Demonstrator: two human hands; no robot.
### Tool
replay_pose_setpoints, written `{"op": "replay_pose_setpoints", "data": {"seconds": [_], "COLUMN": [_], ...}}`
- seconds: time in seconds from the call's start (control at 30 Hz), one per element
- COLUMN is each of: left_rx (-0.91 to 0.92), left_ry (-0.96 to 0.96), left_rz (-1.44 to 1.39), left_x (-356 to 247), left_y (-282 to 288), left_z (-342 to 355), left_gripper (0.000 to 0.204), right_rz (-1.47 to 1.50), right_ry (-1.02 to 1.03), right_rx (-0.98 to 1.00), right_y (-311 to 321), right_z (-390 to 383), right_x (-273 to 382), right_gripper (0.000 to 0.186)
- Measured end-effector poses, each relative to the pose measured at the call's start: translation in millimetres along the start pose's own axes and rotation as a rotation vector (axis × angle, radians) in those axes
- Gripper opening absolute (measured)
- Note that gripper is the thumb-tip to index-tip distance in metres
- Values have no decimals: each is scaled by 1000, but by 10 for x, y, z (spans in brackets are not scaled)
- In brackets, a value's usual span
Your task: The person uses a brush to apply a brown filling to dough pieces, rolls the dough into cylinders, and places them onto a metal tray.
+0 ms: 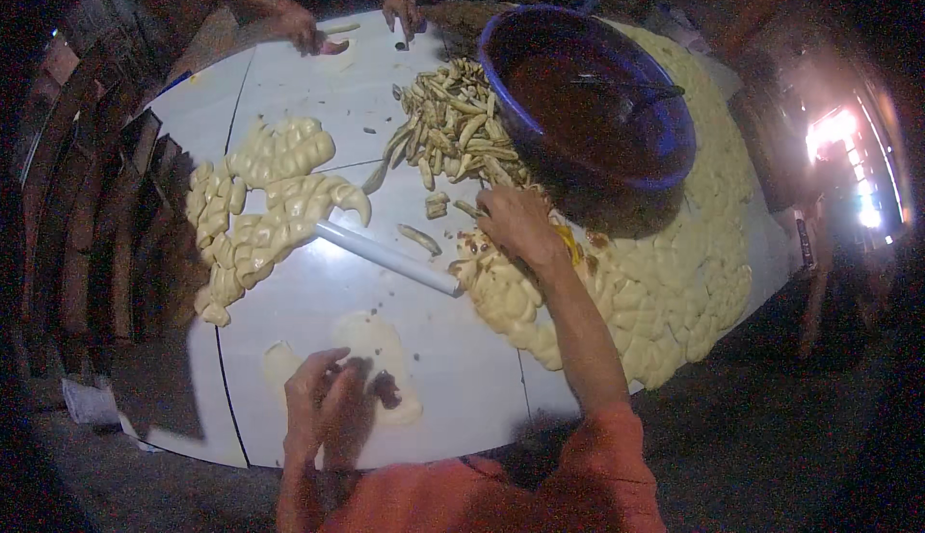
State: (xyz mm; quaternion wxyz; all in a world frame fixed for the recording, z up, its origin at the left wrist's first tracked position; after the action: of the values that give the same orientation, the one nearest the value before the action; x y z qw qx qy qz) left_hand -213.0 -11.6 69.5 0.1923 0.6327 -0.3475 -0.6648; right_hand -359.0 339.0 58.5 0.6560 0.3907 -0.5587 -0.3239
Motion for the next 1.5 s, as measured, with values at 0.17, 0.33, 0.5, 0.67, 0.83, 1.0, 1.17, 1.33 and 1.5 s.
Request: {"op": "replay_pose_setpoints", "data": {"seconds": [0.17,0.33,0.5,0.67,0.83,1.0,1.17,1.33,1.5], "left_rx": [11,2,-35,18,192,66,40,3,10], "left_ry": [46,33,-90,-180,-48,-74,-94,-32,-76], "left_rz": [-10,-3,-71,-263,-250,-187,-124,7,35], "left_x": [75,94,-139,-448,-287,-219,-162,20,195], "left_y": [40,77,-1,-240,-290,-120,12,146,148], "left_z": [-65,-79,245,665,557,279,30,-238,-551], "left_gripper": [29,30,35,49,38,28,25,24,24], "right_rz": [69,411,749,1078,1135,1068,1009,916,827], "right_ry": [-86,-232,-240,-360,-235,-110,-22,-44,36], "right_rx": [70,0,125,207,278,214,152,208,242], "right_y": [-79,132,3,-222,-466,-673,-805,-897,-1001], "right_z": [1,-118,-323,-693,-793,-907,-1013,-1172,-1372], "right_x": [15,-52,427,975,1368,1562,1810,2070,2177], "right_gripper": [23,41,30,27,21,18,18,20,15]}}
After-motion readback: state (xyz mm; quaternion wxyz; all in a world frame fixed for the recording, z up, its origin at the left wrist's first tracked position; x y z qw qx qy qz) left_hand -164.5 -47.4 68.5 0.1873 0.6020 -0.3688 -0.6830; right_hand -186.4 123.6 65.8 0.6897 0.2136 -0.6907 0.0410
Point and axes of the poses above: each hand's wrist, its own z-axis towards the middle knuckle, its own y-axis out of the back of the hand, x = y × z, the point moved 7 cm from there along z, towards the middle knuckle, and after that the axes turned 12 degrees about z, right-handed, at the moved point
